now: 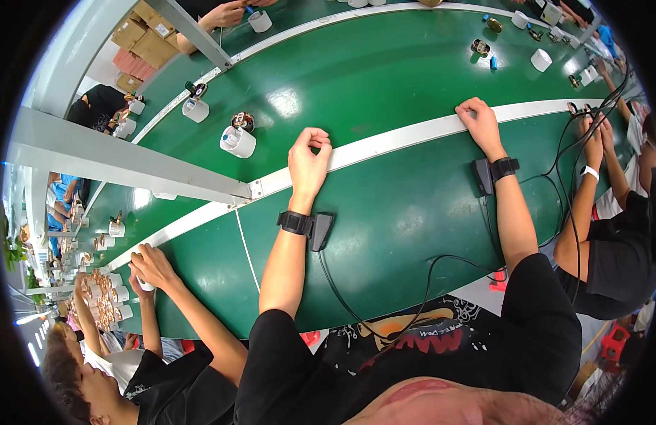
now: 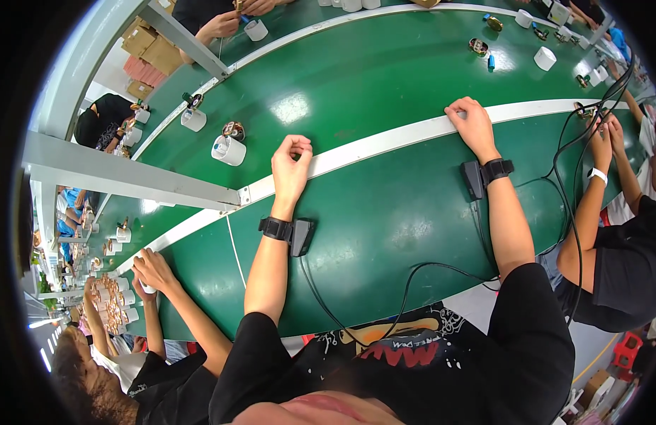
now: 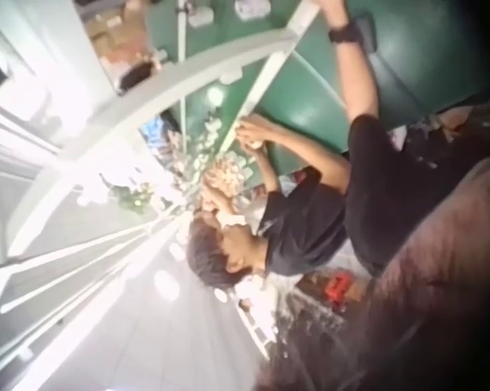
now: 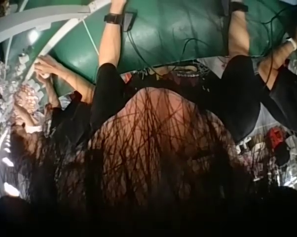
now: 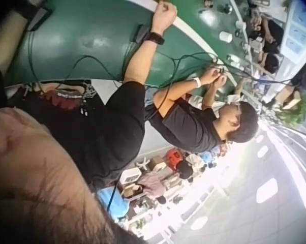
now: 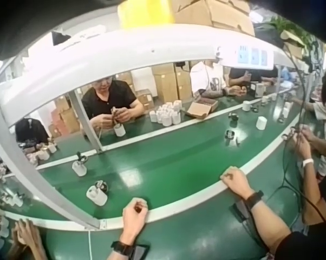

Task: Assembling small electronic components on a production line workbench.

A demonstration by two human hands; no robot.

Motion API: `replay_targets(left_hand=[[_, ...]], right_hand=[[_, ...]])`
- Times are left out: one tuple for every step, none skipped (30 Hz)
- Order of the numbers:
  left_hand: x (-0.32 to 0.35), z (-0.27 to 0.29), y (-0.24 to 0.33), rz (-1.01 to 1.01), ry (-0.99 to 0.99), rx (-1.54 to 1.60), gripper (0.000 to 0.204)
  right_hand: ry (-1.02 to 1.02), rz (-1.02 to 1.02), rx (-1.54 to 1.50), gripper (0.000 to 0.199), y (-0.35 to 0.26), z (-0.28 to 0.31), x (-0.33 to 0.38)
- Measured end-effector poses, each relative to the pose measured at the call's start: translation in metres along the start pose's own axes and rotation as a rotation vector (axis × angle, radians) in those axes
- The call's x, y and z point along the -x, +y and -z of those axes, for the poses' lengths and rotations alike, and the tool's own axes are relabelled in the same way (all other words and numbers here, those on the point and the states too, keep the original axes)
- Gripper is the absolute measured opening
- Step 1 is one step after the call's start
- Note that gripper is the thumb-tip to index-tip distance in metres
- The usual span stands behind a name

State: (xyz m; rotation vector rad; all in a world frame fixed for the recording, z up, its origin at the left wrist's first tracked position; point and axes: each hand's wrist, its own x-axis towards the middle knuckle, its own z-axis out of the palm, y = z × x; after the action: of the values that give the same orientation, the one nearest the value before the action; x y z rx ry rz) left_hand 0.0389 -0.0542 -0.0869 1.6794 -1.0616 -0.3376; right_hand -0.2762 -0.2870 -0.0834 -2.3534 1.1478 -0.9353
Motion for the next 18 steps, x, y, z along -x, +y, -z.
replay_targets(left_hand=[[0.0, 0.0, 0.001, -0.002, 0.001, 0.0, 0.009], [0.001, 0.0, 0.003, 0.001, -0.004, -0.017, 0.009], [0.001, 0.0, 0.004, 0.003, -0.009, -0.034, 0.009], [0.002, -0.001, 0.005, 0.006, -0.015, -0.052, 0.009], [0.002, -0.001, 0.007, 0.006, -0.015, -0.051, 0.009], [0.003, -0.001, 0.008, 0.008, -0.025, -0.037, 0.008], [0.002, 0.0, 0.009, 0.009, -0.035, -0.024, 0.008], [0.002, 0.001, 0.01, 0.011, -0.046, -0.011, 0.007], [0.002, 0.0, 0.011, 0.011, -0.047, -0.012, 0.007], [0.002, -0.003, 0.012, -0.011, -0.043, 0.057, 0.007], [0.003, -0.005, 0.013, -0.033, -0.039, 0.127, 0.006], [0.003, -0.007, 0.016, -0.054, -0.034, 0.195, 0.005], [0.005, -0.008, 0.02, -0.052, -0.034, 0.193, 0.005], [0.006, -0.01, 0.027, -0.062, -0.052, 0.229, 0.005], [0.007, -0.012, 0.034, -0.071, -0.07, 0.264, 0.005], [0.009, -0.013, 0.041, -0.081, -0.087, 0.299, 0.006], [0.013, -0.011, 0.054, -0.079, -0.087, 0.295, 0.006], [0.019, -0.007, 0.073, -0.123, -0.104, 0.427, 0.007]], right_hand=[[-0.003, 0.003, 0.01, 0.017, 0.0, 0.0, 0.0], [-0.003, 0.004, 0.01, 0.017, -0.001, 0.001, 0.001], [-0.001, 0.008, 0.016, 0.016, -0.002, 0.001, 0.001], [0.0, 0.011, 0.022, 0.016, -0.003, 0.001, 0.001], [0.001, 0.015, 0.027, 0.017, -0.004, 0.001, 0.001], [0.0, 0.015, 0.027, 0.017, -0.004, 0.001, 0.001], [0.001, 0.016, 0.02, 0.016, -0.004, 0.001, 0.001], [0.002, 0.017, 0.013, 0.016, -0.004, 0.001, 0.002], [0.002, 0.018, 0.006, 0.015, -0.004, 0.0, 0.002], [0.002, 0.017, 0.004, 0.015, -0.004, 0.0, 0.002], [-0.001, 0.012, -0.008, 0.015, -0.003, 0.0, 0.002], [-0.004, 0.007, -0.02, 0.015, -0.004, 0.001, 0.001], [-0.008, 0.002, -0.033, 0.014, -0.004, 0.002, 0.001], [-0.009, 0.004, -0.036, 0.014, -0.004, 0.002, 0.0], [-0.007, 0.005, -0.038, 0.014, -0.003, 0.002, 0.0], [-0.006, 0.006, -0.041, 0.014, -0.003, 0.001, 0.0], [-0.005, 0.004, -0.045, 0.014, -0.004, 0.0, 0.0], [-0.008, 0.004, -0.049, 0.014, -0.003, -0.001, -0.001]])
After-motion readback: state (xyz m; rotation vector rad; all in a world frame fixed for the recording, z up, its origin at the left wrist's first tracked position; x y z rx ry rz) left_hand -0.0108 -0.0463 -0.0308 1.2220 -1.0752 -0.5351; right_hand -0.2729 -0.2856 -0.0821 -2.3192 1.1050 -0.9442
